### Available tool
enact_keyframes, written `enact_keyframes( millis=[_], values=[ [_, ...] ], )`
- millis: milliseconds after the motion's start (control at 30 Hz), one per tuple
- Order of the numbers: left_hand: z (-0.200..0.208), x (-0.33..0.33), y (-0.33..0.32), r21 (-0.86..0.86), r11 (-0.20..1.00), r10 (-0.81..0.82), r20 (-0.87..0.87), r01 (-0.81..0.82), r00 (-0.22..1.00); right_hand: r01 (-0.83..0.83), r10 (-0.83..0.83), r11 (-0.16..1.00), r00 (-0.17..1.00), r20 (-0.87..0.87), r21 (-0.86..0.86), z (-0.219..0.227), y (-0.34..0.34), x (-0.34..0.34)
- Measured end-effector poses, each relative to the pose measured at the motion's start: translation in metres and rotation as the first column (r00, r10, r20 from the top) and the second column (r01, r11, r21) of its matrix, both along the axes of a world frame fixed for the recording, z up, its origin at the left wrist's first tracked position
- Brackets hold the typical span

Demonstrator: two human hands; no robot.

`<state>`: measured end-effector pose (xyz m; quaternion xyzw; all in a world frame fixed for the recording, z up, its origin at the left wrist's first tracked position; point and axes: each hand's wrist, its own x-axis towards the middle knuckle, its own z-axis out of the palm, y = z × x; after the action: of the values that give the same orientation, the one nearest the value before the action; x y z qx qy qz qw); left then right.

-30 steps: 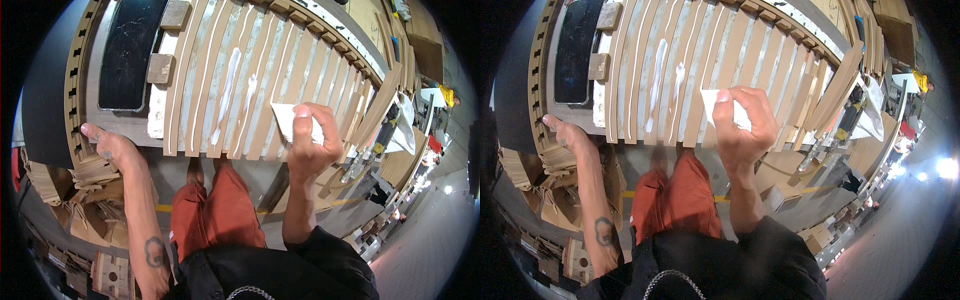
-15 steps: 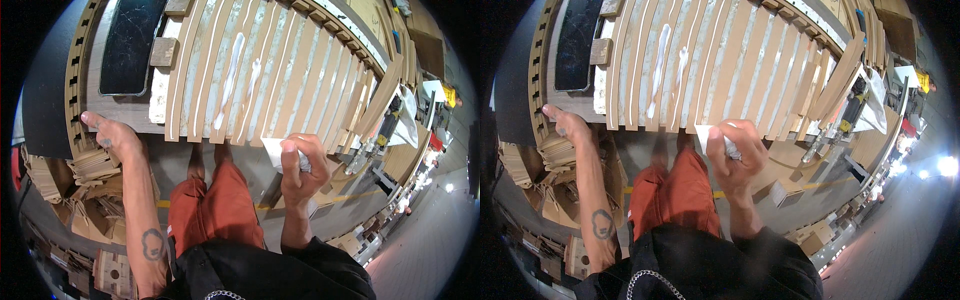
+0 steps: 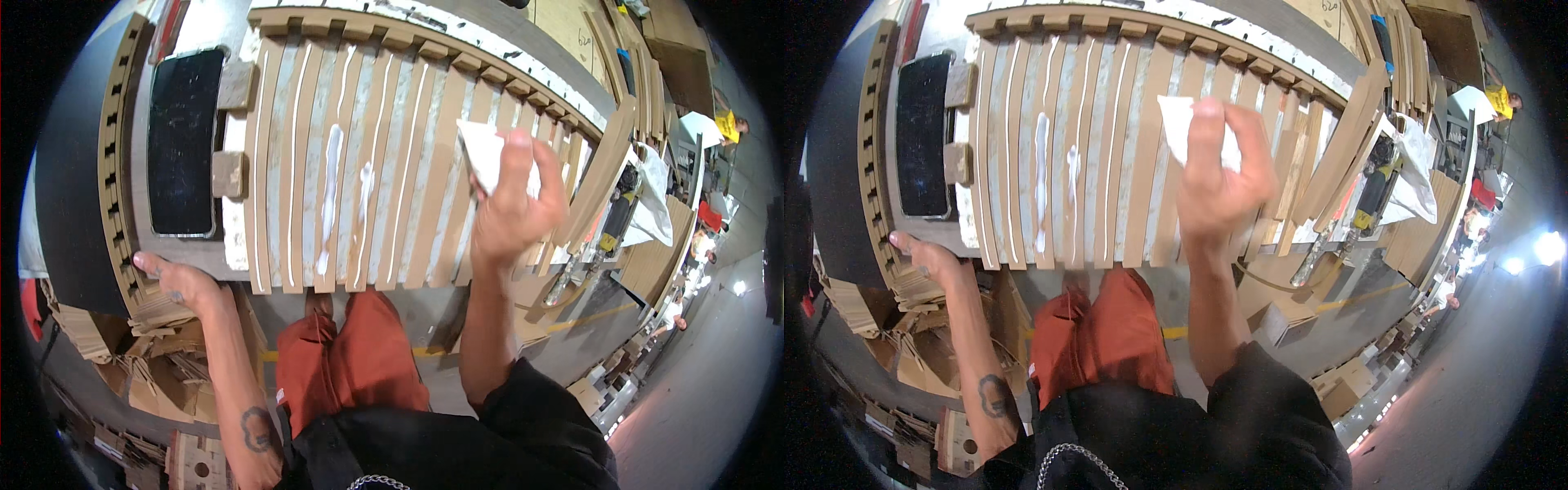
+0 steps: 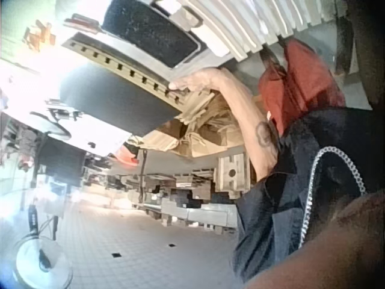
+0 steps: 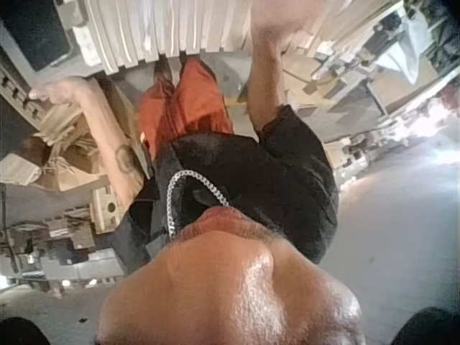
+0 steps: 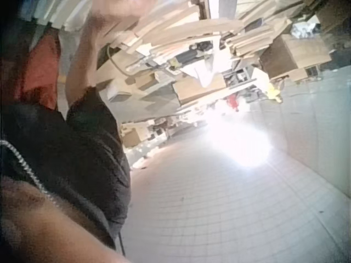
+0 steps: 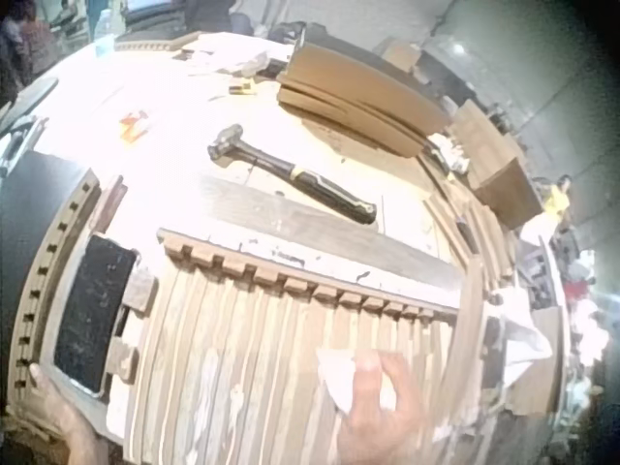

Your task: The person aligns wooden slats on a jig, applies glue onto them from a packet, places a panel on top, and fastens the panel to the slats using a nail gun.

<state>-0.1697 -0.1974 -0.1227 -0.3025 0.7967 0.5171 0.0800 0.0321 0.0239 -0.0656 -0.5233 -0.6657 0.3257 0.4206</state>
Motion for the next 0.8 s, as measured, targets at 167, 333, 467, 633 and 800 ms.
enact_keyframes(
  millis=[167, 333, 467, 633, 800],
  values=[
    [0.001, -0.002, -0.002, 0.147, 0.989, -0.013, 0.012, 0.011, 1.000, 0.000, 0.004, 0.994, 1.000, -0.029, 0.108, -0.015, 0.041, -0.028],
    [-0.012, -0.006, -0.016, 0.143, 0.989, -0.031, -0.009, 0.032, 0.999, -0.011, 0.008, 0.995, 1.000, 0.029, 0.094, -0.017, 0.045, -0.027],
    [-0.020, -0.010, -0.022, -0.041, 0.998, -0.051, -0.049, 0.049, 0.997, -0.007, 0.010, 0.994, 1.000, -0.026, 0.113, -0.015, 0.045, -0.028],
    [-0.007, -0.004, -0.008, -0.047, 0.999, 0.018, 0.006, -0.018, 1.000, 0.015, -0.012, 0.999, 0.996, -0.088, 0.028, -0.007, 0.035, -0.031],
    [-0.004, -0.002, -0.004, 0.072, 0.995, -0.058, -0.090, 0.064, 0.994, 0.018, -0.019, 1.000, 0.996, -0.087, -0.001, -0.001, 0.024, -0.025]
  ],
)
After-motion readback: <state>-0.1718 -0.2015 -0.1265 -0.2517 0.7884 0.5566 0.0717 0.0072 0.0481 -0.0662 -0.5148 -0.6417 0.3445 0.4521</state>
